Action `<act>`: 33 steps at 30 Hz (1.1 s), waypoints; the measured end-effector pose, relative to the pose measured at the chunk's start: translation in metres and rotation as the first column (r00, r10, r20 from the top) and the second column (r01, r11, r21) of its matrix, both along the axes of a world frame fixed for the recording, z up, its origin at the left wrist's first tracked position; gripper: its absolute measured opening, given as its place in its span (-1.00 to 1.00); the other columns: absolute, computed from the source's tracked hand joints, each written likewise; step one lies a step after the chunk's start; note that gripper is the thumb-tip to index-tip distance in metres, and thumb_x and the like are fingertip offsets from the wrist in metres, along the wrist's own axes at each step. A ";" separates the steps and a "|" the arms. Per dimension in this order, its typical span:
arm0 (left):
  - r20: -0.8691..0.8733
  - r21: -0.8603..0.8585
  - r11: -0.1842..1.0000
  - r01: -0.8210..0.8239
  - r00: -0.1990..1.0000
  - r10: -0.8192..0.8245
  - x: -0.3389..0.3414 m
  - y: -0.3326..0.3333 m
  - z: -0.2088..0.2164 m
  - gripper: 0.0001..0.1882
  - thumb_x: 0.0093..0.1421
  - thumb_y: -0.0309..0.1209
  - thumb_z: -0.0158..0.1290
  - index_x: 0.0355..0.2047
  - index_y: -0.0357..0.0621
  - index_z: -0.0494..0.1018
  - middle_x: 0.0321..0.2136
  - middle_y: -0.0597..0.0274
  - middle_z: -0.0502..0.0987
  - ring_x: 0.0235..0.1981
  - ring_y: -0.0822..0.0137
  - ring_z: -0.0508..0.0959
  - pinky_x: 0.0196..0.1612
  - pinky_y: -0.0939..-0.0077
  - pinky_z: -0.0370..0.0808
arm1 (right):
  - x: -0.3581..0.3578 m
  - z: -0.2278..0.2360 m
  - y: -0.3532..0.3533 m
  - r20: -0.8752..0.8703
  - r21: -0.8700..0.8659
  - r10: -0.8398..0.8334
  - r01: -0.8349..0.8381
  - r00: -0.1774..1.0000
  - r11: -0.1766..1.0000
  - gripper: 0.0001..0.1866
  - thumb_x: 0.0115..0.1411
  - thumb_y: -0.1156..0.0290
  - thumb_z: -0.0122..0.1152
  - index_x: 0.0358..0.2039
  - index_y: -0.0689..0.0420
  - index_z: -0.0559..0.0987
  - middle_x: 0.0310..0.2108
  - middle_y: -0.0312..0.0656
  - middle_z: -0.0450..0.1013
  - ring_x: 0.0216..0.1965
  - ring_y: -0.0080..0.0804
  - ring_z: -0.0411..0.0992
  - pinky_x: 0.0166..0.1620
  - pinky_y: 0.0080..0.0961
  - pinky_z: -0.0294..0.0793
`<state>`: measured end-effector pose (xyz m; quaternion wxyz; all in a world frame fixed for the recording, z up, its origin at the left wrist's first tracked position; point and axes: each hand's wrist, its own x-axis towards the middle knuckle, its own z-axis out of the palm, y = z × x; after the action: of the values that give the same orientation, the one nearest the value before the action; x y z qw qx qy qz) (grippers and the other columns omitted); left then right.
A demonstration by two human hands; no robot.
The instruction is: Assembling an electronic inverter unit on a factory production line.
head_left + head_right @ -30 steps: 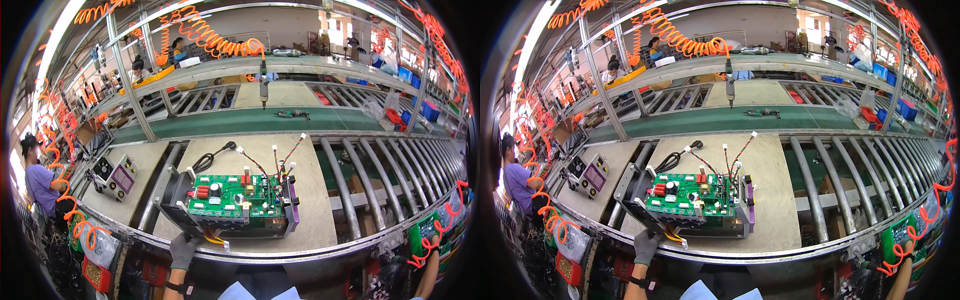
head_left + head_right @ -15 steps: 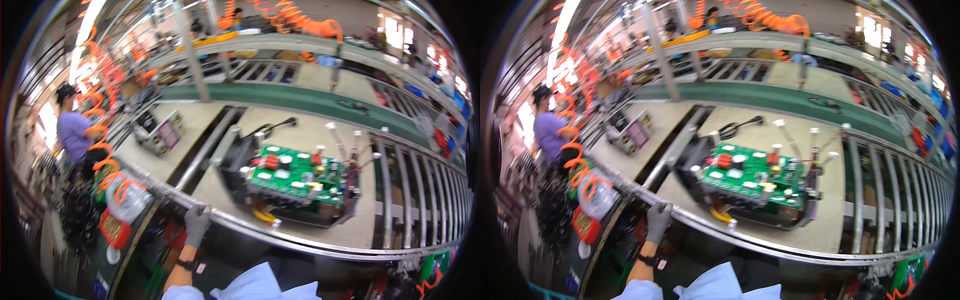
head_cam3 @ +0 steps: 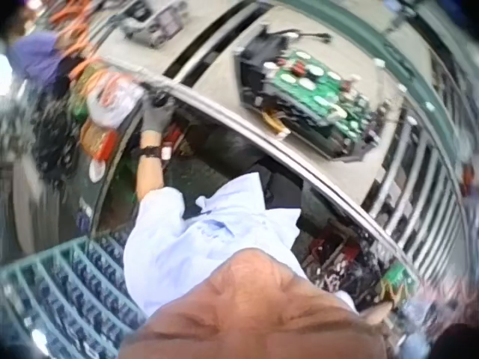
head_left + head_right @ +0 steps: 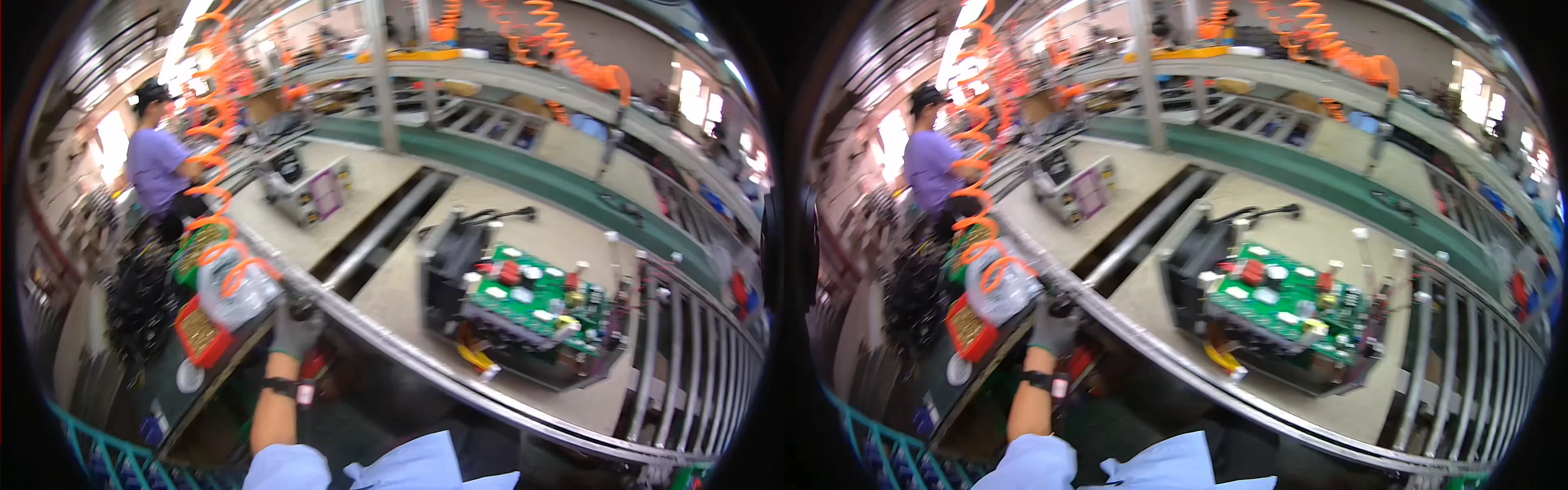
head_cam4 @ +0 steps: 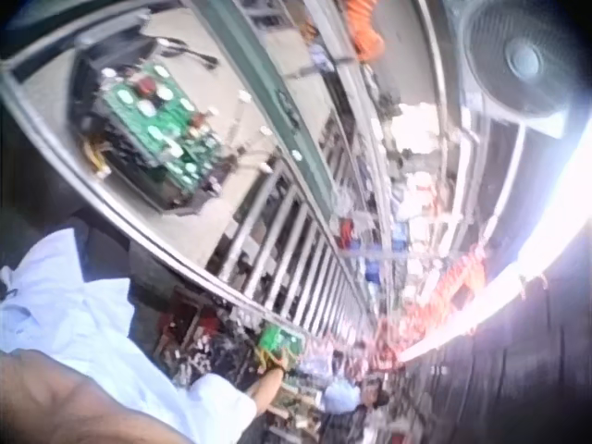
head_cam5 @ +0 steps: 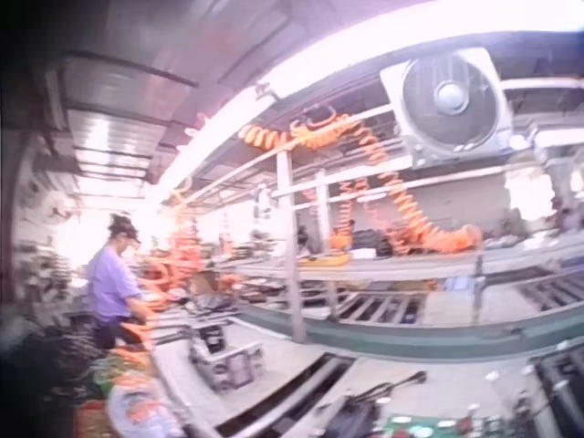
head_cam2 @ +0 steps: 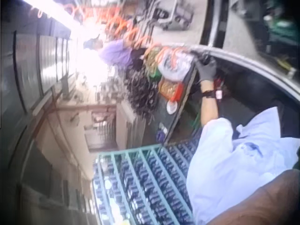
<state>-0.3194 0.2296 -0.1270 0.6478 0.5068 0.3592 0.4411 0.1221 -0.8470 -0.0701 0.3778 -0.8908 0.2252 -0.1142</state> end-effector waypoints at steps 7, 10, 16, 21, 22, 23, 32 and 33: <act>-0.476 0.600 0.741 0.302 0.879 0.028 0.001 0.042 -0.019 -0.80 0.20 -0.40 0.05 -0.20 -0.24 0.44 -0.29 0.19 0.55 -0.26 0.35 0.53 -0.15 0.45 0.52 | -0.055 -0.019 -0.076 -0.015 0.208 -0.110 0.111 0.994 0.972 -0.69 0.26 0.31 0.12 -0.06 0.13 0.63 -0.14 -0.17 0.57 -0.18 -0.28 0.54 -0.13 -0.32 0.54; 0.413 -0.053 0.876 0.480 0.809 -0.419 0.003 0.077 -0.044 -0.89 0.31 -0.48 -0.10 -0.34 -0.14 0.43 -0.45 0.35 0.48 -0.47 0.52 0.49 -0.43 0.62 0.51 | -0.080 -0.026 -0.107 -0.046 0.323 -0.162 0.168 0.986 0.931 -0.70 0.26 0.31 0.12 -0.07 0.12 0.64 -0.16 -0.18 0.58 -0.19 -0.29 0.55 -0.14 -0.32 0.55; 0.637 -0.701 0.553 0.450 0.745 0.201 -0.020 0.101 -0.061 -0.82 0.30 -0.50 -0.23 -0.38 -0.04 0.37 -0.51 0.41 0.37 -0.53 0.51 0.41 -0.45 0.66 0.53 | -0.098 -0.025 -0.120 -0.074 0.466 -0.214 0.223 0.974 0.856 -0.71 0.26 0.31 0.12 -0.09 0.11 0.66 -0.19 -0.20 0.59 -0.22 -0.31 0.56 -0.17 -0.33 0.57; -0.276 0.211 0.930 0.303 0.931 -0.241 -0.054 0.008 -0.045 -0.72 0.12 -0.38 0.01 -0.15 -0.17 0.40 -0.32 0.18 0.48 -0.42 0.40 0.54 -0.31 0.55 0.59 | -0.129 0.027 -0.079 -0.019 0.636 -0.200 0.166 0.980 0.754 -0.72 0.24 0.31 0.18 -0.16 0.23 0.66 -0.23 -0.19 0.61 -0.27 -0.36 0.59 -0.17 -0.39 0.62; -0.214 0.021 0.981 0.193 0.959 -0.185 -0.057 -0.015 -0.033 -0.67 0.09 -0.37 0.02 -0.12 -0.18 0.38 -0.30 0.16 0.47 -0.39 0.39 0.54 -0.29 0.54 0.59 | -0.128 0.031 -0.072 0.004 0.576 -0.172 0.138 0.985 0.805 -0.70 0.25 0.29 0.18 -0.15 0.25 0.65 -0.22 -0.16 0.60 -0.25 -0.35 0.59 -0.15 -0.38 0.63; -0.170 -0.130 0.986 0.101 0.978 -0.122 -0.058 -0.038 -0.021 -0.63 0.07 -0.35 0.03 -0.09 -0.19 0.37 -0.27 0.15 0.47 -0.37 0.38 0.53 -0.27 0.54 0.59 | -0.130 0.037 -0.071 0.079 0.544 -0.067 0.013 0.995 0.839 -0.68 0.25 0.27 0.19 -0.14 0.26 0.64 -0.21 -0.13 0.60 -0.24 -0.33 0.59 -0.13 -0.37 0.63; -0.296 -0.233 0.939 0.253 0.901 -0.316 -0.015 -0.206 0.089 -0.22 -0.11 -0.19 0.10 0.15 -0.24 0.24 -0.06 0.00 0.42 -0.14 0.28 0.52 -0.08 0.48 0.55 | -0.128 0.000 -0.140 0.039 0.603 -0.019 -0.008 0.999 0.798 -0.66 0.32 0.21 0.15 -0.07 0.20 0.60 -0.17 -0.20 0.57 -0.19 -0.39 0.53 -0.10 -0.42 0.55; -0.294 -0.241 0.919 0.313 0.879 -0.376 -0.008 -0.217 0.100 -0.17 -0.13 -0.18 0.11 0.17 -0.25 0.22 -0.04 -0.02 0.41 -0.12 0.27 0.52 -0.06 0.47 0.54 | -0.130 0.000 -0.141 0.040 0.571 -0.034 0.005 0.999 0.821 -0.66 0.32 0.21 0.15 -0.07 0.20 0.60 -0.17 -0.20 0.57 -0.19 -0.39 0.53 -0.10 -0.42 0.54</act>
<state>-0.3278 0.0124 -0.0265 0.6902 0.5673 0.4069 0.1904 -0.0075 -0.9882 -0.0698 0.6311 -0.7316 0.2488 -0.0669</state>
